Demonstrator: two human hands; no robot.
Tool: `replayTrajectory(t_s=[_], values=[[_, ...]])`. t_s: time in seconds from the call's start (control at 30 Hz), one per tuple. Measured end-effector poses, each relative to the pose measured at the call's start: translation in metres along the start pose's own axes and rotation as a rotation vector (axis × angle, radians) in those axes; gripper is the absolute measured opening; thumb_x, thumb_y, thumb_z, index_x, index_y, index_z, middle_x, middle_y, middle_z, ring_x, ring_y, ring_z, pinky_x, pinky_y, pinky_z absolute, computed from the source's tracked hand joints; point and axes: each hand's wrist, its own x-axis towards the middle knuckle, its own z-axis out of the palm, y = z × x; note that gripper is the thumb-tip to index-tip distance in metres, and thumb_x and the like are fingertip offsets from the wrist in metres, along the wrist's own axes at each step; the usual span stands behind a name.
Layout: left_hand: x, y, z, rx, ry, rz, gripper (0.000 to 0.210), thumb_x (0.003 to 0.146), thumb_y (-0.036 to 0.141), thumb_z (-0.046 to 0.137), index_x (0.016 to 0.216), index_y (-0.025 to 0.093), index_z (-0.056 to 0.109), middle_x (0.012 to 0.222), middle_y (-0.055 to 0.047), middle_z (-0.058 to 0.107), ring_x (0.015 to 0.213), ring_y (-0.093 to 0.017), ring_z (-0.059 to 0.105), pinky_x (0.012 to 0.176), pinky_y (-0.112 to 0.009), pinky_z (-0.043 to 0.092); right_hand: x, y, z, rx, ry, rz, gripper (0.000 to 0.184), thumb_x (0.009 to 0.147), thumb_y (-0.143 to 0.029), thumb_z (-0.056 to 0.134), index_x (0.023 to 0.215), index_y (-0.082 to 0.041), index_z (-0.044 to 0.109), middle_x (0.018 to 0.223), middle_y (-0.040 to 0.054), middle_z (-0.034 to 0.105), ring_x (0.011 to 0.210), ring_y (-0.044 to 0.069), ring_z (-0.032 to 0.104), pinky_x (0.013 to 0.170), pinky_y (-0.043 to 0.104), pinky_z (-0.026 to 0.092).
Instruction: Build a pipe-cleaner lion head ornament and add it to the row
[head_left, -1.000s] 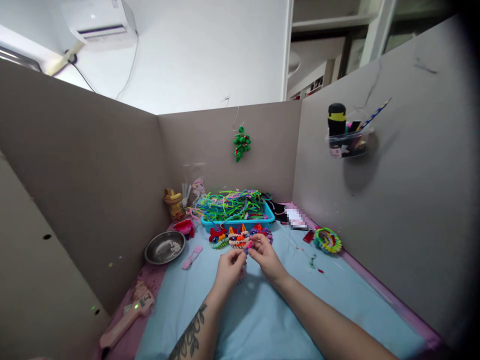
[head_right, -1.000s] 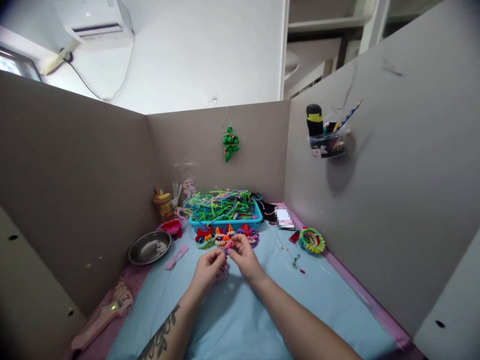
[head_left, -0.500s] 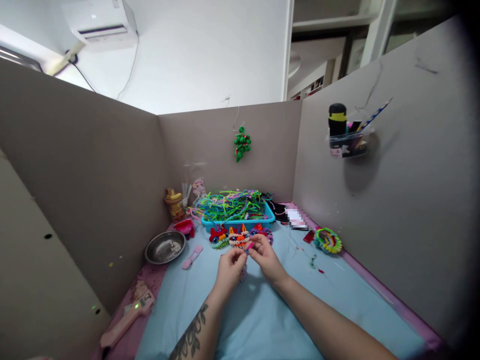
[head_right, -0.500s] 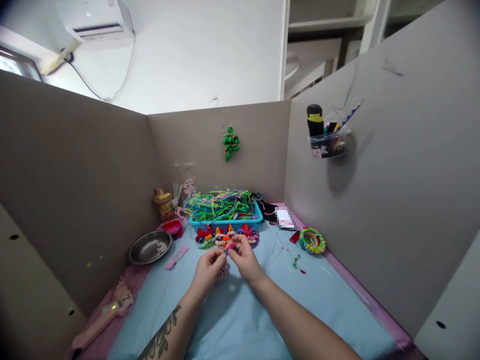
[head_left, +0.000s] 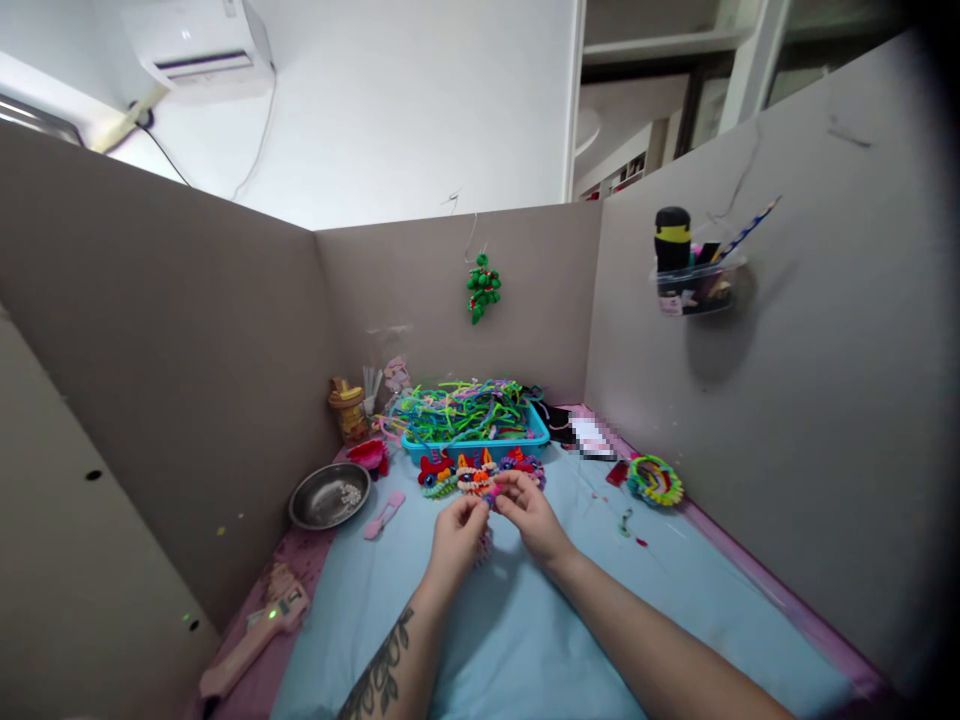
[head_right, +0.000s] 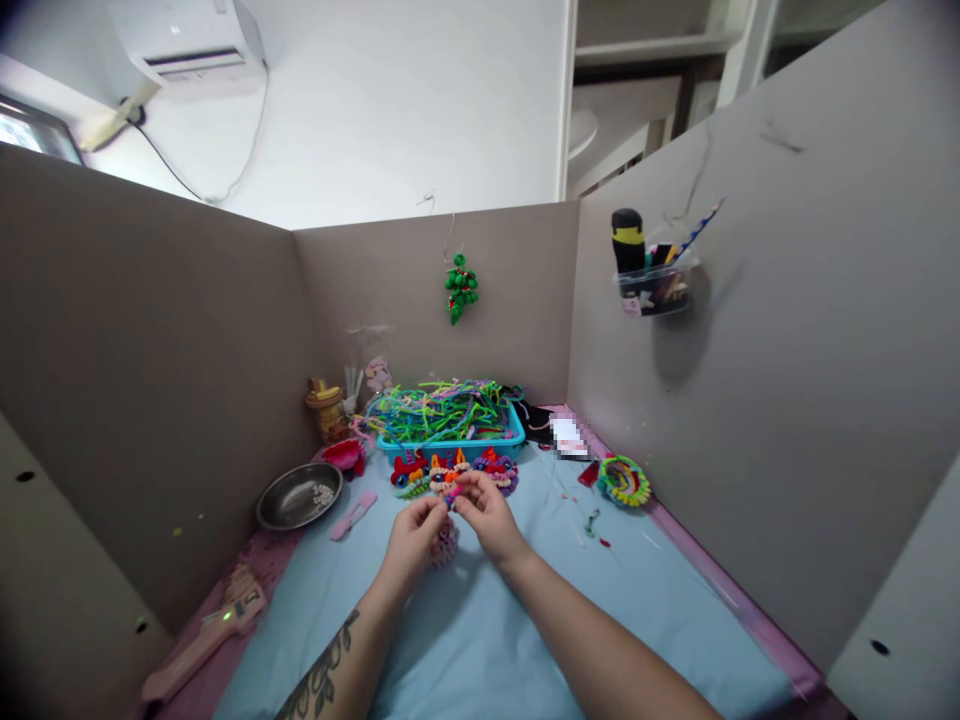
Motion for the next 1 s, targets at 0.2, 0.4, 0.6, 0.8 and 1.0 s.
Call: replayTrajectory(t_s=[0.2, 0.4, 0.6, 0.8, 1.0], values=[[0.0012, 0.0014, -0.0015, -0.019, 0.018, -0.039, 0.037, 0.066, 0.051, 0.063, 0.060, 0.015, 0.055, 0.046, 0.005, 0.047, 0.036, -0.005, 0.035, 0.040, -0.018, 0.027, 0.0039, 0.0055, -0.0035, -0.005, -0.016, 0.028, 0.025, 0.069, -0.036, 0.070, 0.086, -0.020, 0.061, 0.068, -0.0008, 0.058, 0.059, 0.013, 0.051, 0.054, 0.025, 0.039], [-0.0023, 0.0023, 0.0005, 0.119, 0.076, 0.142, 0.022, 0.070, 0.036, 0.063, 0.079, 0.015, 0.061, 0.066, -0.002, 0.062, 0.056, -0.013, 0.055, 0.054, -0.021, 0.041, 0.0056, 0.0094, -0.0059, -0.046, -0.016, 0.090, 0.024, 0.073, -0.036, 0.066, 0.063, -0.017, 0.057, 0.050, -0.0048, 0.048, 0.043, 0.007, 0.038, 0.043, 0.022, 0.027], [-0.0081, 0.0046, 0.0009, 0.297, 0.094, 0.278, 0.018, 0.075, 0.030, 0.058, 0.086, 0.017, 0.064, 0.076, -0.005, 0.067, 0.069, -0.017, 0.061, 0.066, -0.025, 0.045, 0.0034, 0.0045, -0.0031, -0.084, -0.007, 0.086, 0.023, 0.071, -0.036, 0.066, 0.064, -0.016, 0.056, 0.049, -0.0054, 0.048, 0.043, 0.007, 0.039, 0.043, 0.021, 0.028], [-0.0077, 0.0060, -0.0007, 0.277, 0.130, 0.244, 0.019, 0.077, 0.032, 0.056, 0.082, 0.014, 0.062, 0.070, -0.003, 0.066, 0.062, -0.015, 0.059, 0.061, -0.025, 0.045, 0.0014, 0.0035, 0.0000, -0.022, -0.015, 0.172, 0.025, 0.068, -0.036, 0.067, 0.064, -0.016, 0.053, 0.049, -0.0045, 0.051, 0.040, 0.007, 0.039, 0.041, 0.020, 0.028], [-0.0058, 0.0082, -0.0007, 0.147, 0.141, 0.185, 0.020, 0.073, 0.033, 0.060, 0.077, 0.013, 0.062, 0.063, -0.002, 0.063, 0.057, -0.013, 0.056, 0.056, -0.022, 0.042, 0.0015, 0.0079, -0.0023, -0.081, -0.060, 0.095, 0.023, 0.070, -0.036, 0.066, 0.064, -0.016, 0.056, 0.047, -0.0052, 0.048, 0.042, 0.007, 0.039, 0.043, 0.021, 0.028]])
